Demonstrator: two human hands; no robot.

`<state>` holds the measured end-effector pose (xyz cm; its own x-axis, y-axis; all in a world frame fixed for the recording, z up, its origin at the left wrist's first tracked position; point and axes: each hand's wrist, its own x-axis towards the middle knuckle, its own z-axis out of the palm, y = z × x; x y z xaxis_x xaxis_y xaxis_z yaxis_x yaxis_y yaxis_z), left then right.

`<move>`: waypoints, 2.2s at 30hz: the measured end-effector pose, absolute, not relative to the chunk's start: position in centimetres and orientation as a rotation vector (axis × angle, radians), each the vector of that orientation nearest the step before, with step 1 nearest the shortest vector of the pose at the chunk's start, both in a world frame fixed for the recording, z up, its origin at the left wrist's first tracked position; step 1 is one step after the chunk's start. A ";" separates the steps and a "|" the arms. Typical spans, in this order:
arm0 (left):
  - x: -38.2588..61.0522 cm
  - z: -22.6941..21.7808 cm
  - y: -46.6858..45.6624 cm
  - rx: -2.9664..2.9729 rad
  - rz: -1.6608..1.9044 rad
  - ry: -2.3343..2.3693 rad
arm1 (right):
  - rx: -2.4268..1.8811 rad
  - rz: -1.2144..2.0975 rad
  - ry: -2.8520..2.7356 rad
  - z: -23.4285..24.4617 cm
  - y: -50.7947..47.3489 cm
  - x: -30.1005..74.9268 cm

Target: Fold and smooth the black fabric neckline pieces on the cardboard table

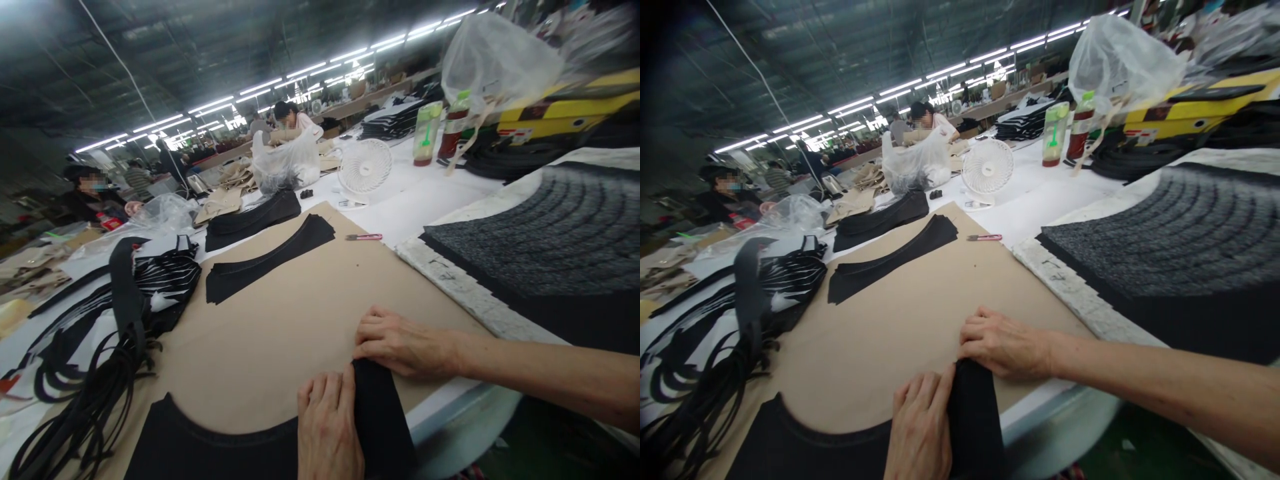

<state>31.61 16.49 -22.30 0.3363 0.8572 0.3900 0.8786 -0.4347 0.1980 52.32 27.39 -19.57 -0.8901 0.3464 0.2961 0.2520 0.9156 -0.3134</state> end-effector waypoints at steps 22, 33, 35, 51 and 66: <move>31.9 -22.8 17.0 -2.449 -0.570 -1.443 | -0.624 0.560 -2.642 -19.1 26.9 53.4; 32.5 -23.6 17.0 -2.366 -0.643 -1.424 | -0.700 0.364 -2.739 -18.9 24.4 52.8; 32.6 -23.5 16.9 -2.367 -0.625 -1.431 | -0.724 0.326 -2.727 -19.1 24.2 52.9; 32.3 -23.1 16.4 -2.367 -0.645 -1.425 | -0.739 0.223 -2.637 -19.9 23.8 53.0; 32.0 -24.7 14.9 -2.248 -0.694 -1.420 | -0.799 0.084 -2.599 -19.8 22.9 52.9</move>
